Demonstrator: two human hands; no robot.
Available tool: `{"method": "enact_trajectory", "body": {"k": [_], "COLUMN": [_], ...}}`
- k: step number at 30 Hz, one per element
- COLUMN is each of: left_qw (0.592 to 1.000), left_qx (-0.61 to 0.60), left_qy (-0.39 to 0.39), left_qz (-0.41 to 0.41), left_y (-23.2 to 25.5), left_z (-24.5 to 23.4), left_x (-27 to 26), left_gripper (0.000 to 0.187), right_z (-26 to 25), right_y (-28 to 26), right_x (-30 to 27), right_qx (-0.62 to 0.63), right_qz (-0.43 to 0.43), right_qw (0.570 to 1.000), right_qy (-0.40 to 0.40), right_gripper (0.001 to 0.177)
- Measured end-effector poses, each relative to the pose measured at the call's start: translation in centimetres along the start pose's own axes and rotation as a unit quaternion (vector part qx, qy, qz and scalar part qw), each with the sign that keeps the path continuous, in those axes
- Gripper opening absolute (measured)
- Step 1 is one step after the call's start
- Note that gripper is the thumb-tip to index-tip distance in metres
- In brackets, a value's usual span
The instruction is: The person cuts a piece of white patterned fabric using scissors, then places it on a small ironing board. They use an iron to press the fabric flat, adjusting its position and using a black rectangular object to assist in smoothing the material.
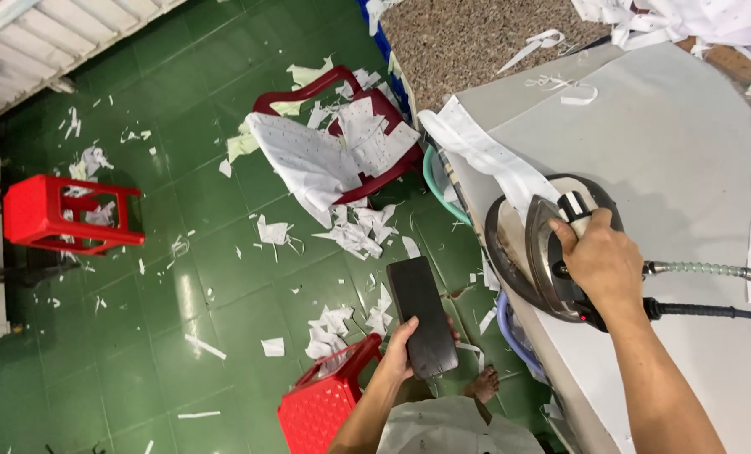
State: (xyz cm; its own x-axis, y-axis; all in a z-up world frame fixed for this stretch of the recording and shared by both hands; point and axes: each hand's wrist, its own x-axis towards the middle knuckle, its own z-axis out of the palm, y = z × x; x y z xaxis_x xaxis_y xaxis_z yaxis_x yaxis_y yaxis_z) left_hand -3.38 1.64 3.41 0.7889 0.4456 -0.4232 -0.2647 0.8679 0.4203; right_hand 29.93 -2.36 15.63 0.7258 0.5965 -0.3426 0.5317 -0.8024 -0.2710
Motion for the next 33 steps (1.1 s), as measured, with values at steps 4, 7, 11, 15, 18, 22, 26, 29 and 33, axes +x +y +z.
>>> {"method": "enact_trajectory", "body": {"k": [4, 7, 11, 15, 18, 22, 26, 29, 33], "left_qw": [0.999, 0.999, 0.998, 0.952, 0.921, 0.906, 0.922, 0.947, 0.968], "left_qx": [0.013, -0.008, 0.035, 0.221, 0.317, 0.359, 0.316, 0.238, 0.062], "left_qy": [-0.02, -0.023, -0.006, 0.188, 0.184, 0.17, 0.174, 0.171, 0.214], "left_qz": [0.022, -0.033, -0.054, -0.102, -0.133, -0.145, -0.14, -0.13, -0.119], "left_y": [2.7, 3.8, 5.4, 7.1, 7.6, 7.9, 7.6, 6.9, 5.9], "left_z": [0.0, -1.5, -2.5, -1.0, -5.0, -5.0, 2.9, 6.6, 4.6], "left_x": [1.5, 2.4, 3.6, 5.0, 6.1, 7.2, 6.5, 6.2, 6.4], "left_gripper": [0.059, 0.062, 0.065, 0.096, 0.08, 0.079, 0.093, 0.102, 0.097], "right_z": [-0.8, -0.3, -1.7, -1.8, -2.7, -3.0, -2.4, -2.1, -2.6], "right_y": [-1.2, -1.1, -2.3, -2.0, -3.1, -3.0, -2.5, -2.2, -2.0], "right_x": [-0.3, -0.2, -0.7, -0.7, -1.9, -1.9, -1.8, -1.7, -1.6], "right_qx": [0.002, -0.011, 0.011, 0.016, 0.033, 0.036, 0.037, 0.028, 0.052], "right_qz": [0.036, 0.035, 0.068, 0.037, 0.039, 0.035, 0.025, 0.017, 0.001], "right_qw": [0.999, 0.999, 0.997, 0.999, 0.999, 0.999, 0.999, 0.999, 0.999], "right_qy": [-0.015, 0.001, -0.035, -0.007, 0.014, 0.019, 0.028, 0.029, 0.016], "right_gripper": [0.062, 0.059, 0.058, 0.057, 0.053, 0.049, 0.044, 0.045, 0.043]}}
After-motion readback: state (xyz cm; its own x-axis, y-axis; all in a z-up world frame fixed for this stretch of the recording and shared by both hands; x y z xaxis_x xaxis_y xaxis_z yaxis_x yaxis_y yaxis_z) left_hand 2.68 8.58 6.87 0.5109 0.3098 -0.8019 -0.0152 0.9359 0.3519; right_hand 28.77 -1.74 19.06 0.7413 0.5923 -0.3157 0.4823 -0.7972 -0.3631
